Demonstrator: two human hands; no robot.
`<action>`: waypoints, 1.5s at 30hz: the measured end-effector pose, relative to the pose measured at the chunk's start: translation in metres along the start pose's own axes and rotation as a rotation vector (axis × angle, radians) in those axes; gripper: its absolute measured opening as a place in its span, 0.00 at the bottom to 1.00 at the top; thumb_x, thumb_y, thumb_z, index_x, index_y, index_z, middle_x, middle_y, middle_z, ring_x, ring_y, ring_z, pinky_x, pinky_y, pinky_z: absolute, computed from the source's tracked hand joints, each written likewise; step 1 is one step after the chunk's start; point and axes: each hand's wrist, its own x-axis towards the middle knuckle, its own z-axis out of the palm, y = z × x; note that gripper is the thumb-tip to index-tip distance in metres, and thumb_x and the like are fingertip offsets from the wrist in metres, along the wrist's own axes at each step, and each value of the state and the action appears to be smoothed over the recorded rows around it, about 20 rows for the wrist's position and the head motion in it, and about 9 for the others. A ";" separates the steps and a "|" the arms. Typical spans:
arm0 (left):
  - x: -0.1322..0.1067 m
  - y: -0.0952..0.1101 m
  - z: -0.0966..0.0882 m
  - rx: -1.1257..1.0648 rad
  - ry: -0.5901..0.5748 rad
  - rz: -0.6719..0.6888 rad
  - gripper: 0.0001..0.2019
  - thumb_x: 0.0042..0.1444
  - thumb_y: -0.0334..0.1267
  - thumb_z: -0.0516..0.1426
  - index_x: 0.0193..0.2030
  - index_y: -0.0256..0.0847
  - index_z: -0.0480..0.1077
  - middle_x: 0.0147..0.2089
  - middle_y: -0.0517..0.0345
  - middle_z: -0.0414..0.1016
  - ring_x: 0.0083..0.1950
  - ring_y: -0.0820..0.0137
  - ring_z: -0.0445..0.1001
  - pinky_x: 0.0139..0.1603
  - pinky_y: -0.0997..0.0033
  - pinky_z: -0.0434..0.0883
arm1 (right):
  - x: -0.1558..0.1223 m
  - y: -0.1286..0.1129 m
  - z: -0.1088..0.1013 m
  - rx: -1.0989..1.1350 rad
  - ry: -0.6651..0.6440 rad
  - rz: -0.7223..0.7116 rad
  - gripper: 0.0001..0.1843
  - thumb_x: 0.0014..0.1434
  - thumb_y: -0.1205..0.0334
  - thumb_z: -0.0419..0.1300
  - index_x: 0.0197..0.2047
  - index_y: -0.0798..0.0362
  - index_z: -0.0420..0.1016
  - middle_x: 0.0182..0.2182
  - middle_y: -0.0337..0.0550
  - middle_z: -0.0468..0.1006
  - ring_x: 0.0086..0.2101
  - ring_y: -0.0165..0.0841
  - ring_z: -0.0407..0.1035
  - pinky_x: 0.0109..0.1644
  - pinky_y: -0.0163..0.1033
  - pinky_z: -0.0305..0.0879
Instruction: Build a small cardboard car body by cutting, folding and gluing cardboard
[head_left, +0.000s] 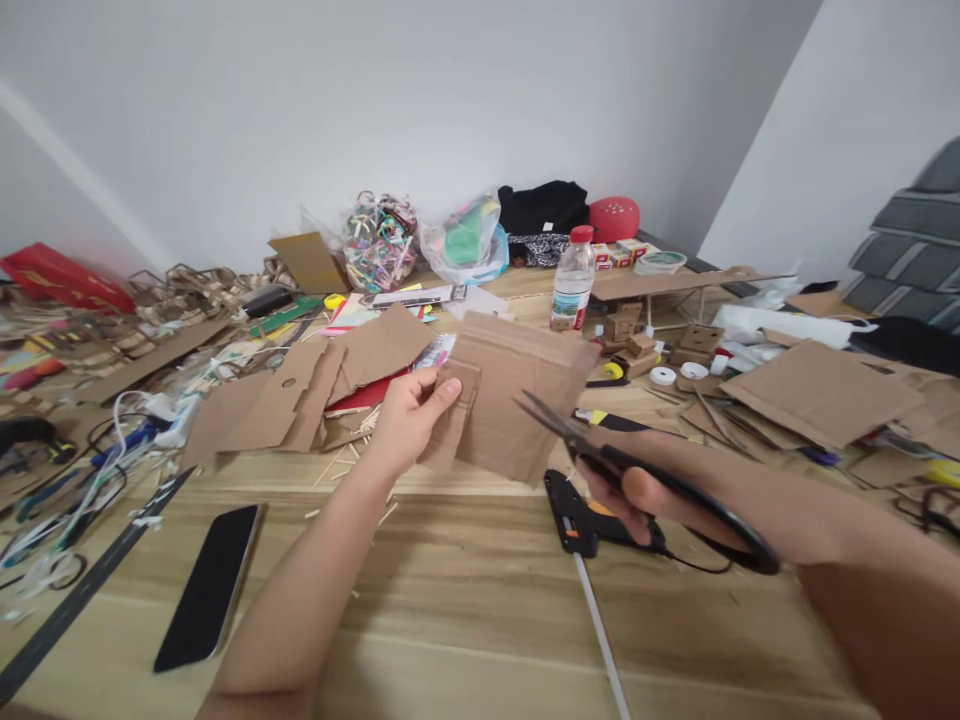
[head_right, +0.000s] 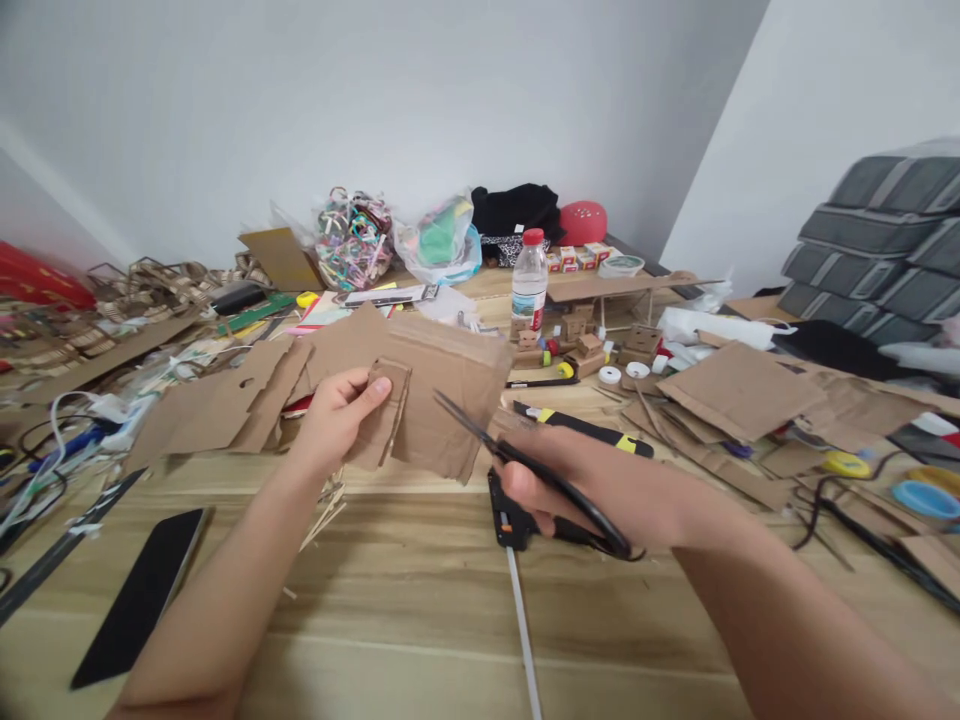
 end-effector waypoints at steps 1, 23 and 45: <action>0.000 -0.002 0.003 -0.047 0.027 -0.002 0.23 0.43 0.59 0.69 0.28 0.40 0.75 0.29 0.57 0.78 0.37 0.63 0.74 0.42 0.67 0.70 | 0.000 0.004 -0.003 0.001 0.046 -0.006 0.36 0.59 0.19 0.47 0.28 0.46 0.64 0.20 0.38 0.69 0.20 0.33 0.62 0.24 0.41 0.59; -0.001 -0.019 -0.003 0.153 -0.649 -0.169 0.26 0.45 0.51 0.72 0.49 0.41 0.80 0.40 0.49 0.86 0.36 0.65 0.82 0.37 0.70 0.74 | -0.005 0.002 -0.039 -0.244 0.514 0.171 0.10 0.47 0.54 0.58 0.27 0.46 0.59 0.20 0.30 0.60 0.24 0.28 0.53 0.28 0.38 0.51; -0.008 -0.001 0.041 -0.551 0.276 -0.092 0.20 0.26 0.43 0.76 0.25 0.36 0.77 0.24 0.56 0.80 0.26 0.69 0.79 0.27 0.73 0.76 | 0.022 0.014 0.030 -0.213 0.065 0.148 0.23 0.67 0.37 0.47 0.30 0.46 0.58 0.22 0.37 0.68 0.24 0.34 0.62 0.29 0.40 0.60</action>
